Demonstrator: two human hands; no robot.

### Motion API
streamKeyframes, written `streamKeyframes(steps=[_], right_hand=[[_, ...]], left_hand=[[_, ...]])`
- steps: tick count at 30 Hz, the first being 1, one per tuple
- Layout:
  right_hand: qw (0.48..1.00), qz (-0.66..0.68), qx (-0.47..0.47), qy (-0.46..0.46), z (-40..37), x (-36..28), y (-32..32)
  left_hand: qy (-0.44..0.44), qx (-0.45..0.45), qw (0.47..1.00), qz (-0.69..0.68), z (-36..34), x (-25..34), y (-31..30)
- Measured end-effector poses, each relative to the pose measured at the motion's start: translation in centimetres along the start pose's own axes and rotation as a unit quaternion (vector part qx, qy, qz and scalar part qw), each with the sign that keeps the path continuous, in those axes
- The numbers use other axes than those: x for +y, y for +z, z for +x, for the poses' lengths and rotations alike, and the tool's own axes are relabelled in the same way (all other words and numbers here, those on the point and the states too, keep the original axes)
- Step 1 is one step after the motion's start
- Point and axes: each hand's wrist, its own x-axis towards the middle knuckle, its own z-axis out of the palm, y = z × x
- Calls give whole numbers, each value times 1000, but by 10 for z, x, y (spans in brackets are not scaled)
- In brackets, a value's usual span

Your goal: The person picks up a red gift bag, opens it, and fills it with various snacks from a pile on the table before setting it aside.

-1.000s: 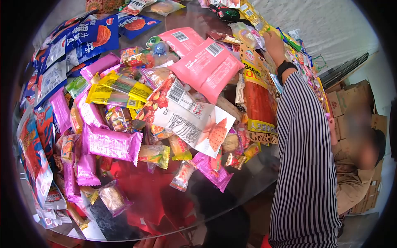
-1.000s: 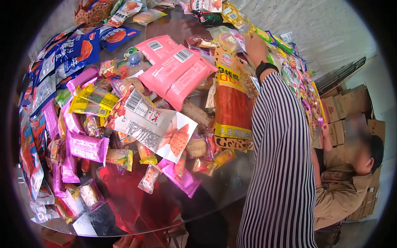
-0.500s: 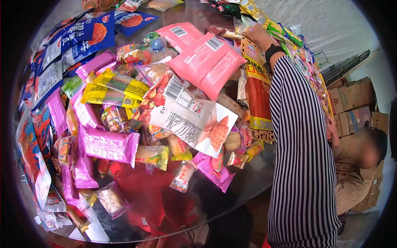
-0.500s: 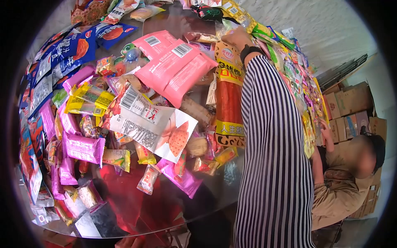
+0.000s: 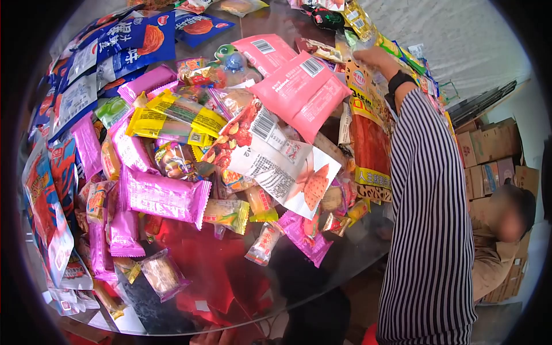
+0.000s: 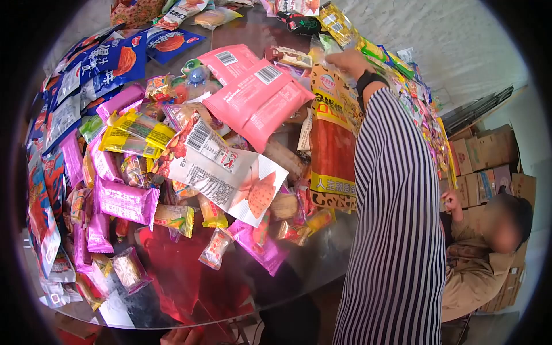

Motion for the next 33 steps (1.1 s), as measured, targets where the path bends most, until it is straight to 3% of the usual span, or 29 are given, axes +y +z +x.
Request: streamKeyframes(steps=[3, 7, 8, 11, 13, 15, 19, 23, 30, 33], right_hand=[[989, 134, 31, -43, 14, -10, -6], [996, 82, 28, -4, -1, -39, 10], [996, 75, 52, -4, 35, -19, 37], [996, 79, 1, -41, 34, -19, 33], [993, -54, -11, -101, 25, -20, 19], [986, -83, 136, -44, 3, -24, 23], [972, -92, 202, -74, 10, -9, 19], [954, 15, 292, -66, -22, -20, 10], [869, 122, 407, -252, -88, -32, -60], [865, 229, 342, -288, -158, -45, -89]], left_hand=[[1, 7, 1000, 2, 0, 0, 2], [2, -13, 1000, -2, -1, -3, 1], [2, -16, 1000, -7, -4, -6, 3], [-6, -48, 999, 22, -14, -13, 5], [-11, -69, 997, 33, -18, -16, 5], [-15, -79, 997, 23, -15, -16, 3], [-30, -92, 995, -4, -13, -12, -2], [-15, -43, 999, -7, -6, -3, -6], [7, 28, 999, -29, 2, 19, -12], [-13, 15, 1000, -16, -9, 20, -7]])
